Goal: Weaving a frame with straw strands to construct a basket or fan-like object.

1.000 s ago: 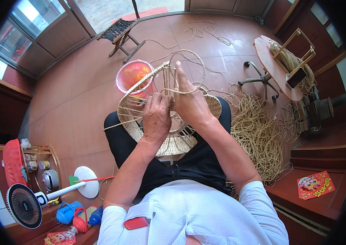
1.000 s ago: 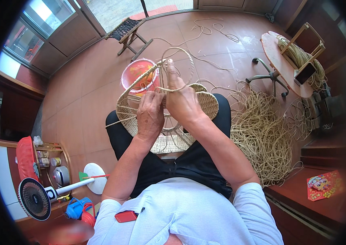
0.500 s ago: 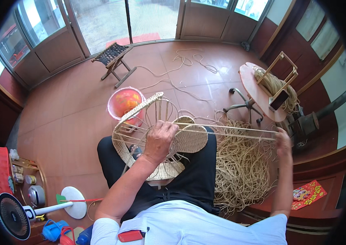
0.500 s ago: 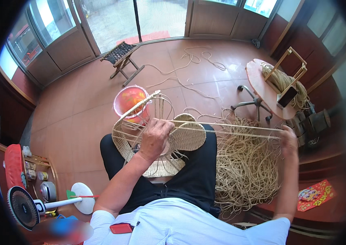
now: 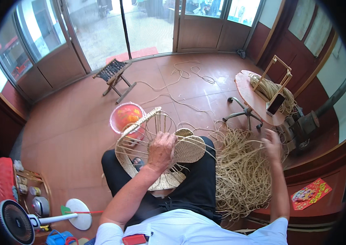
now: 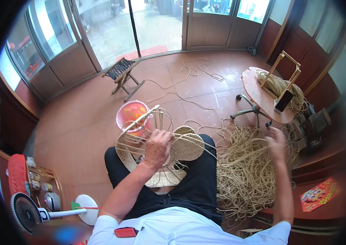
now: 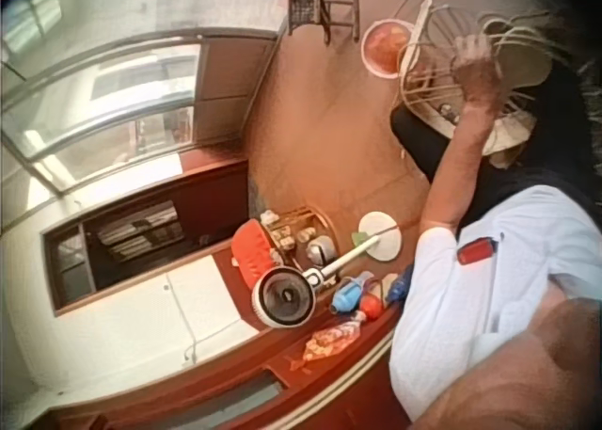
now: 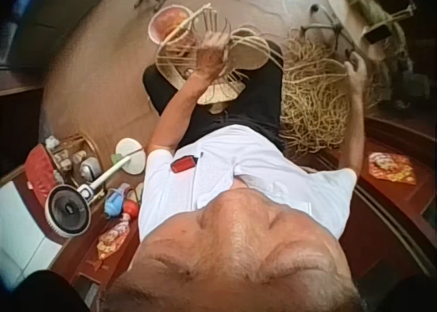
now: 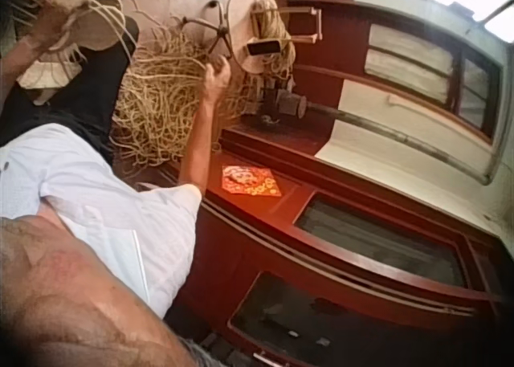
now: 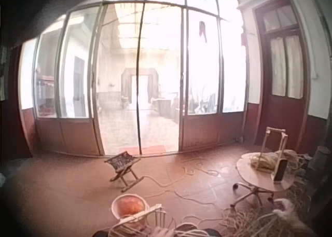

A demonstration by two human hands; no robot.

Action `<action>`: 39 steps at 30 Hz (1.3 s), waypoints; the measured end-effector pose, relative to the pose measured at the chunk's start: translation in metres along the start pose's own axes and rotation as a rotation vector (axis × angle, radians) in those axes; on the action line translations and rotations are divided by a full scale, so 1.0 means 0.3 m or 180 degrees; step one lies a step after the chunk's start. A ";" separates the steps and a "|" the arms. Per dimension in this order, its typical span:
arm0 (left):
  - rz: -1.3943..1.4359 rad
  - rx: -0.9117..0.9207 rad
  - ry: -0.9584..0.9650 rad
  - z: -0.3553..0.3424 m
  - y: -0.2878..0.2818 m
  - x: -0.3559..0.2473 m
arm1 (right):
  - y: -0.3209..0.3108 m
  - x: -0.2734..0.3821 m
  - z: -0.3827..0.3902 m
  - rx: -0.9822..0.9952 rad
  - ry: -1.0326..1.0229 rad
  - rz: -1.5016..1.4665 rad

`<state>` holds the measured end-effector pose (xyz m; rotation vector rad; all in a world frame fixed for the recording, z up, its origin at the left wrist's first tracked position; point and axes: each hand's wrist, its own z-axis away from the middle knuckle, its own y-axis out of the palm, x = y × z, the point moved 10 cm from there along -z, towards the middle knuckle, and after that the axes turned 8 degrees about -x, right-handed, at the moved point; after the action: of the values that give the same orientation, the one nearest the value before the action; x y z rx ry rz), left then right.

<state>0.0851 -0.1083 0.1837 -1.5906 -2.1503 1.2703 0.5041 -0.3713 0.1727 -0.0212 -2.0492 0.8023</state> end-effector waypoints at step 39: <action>0.0173 -0.0287 -0.0393 -0.020 0.067 0.011 | -1.104 -1.111 0.410 -0.1045 0.0879 0.2701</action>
<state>0.1012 -0.1011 0.1719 -1.6568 -2.2829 1.3388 0.6998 -0.8008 0.0585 -1.1788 -1.8533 0.8731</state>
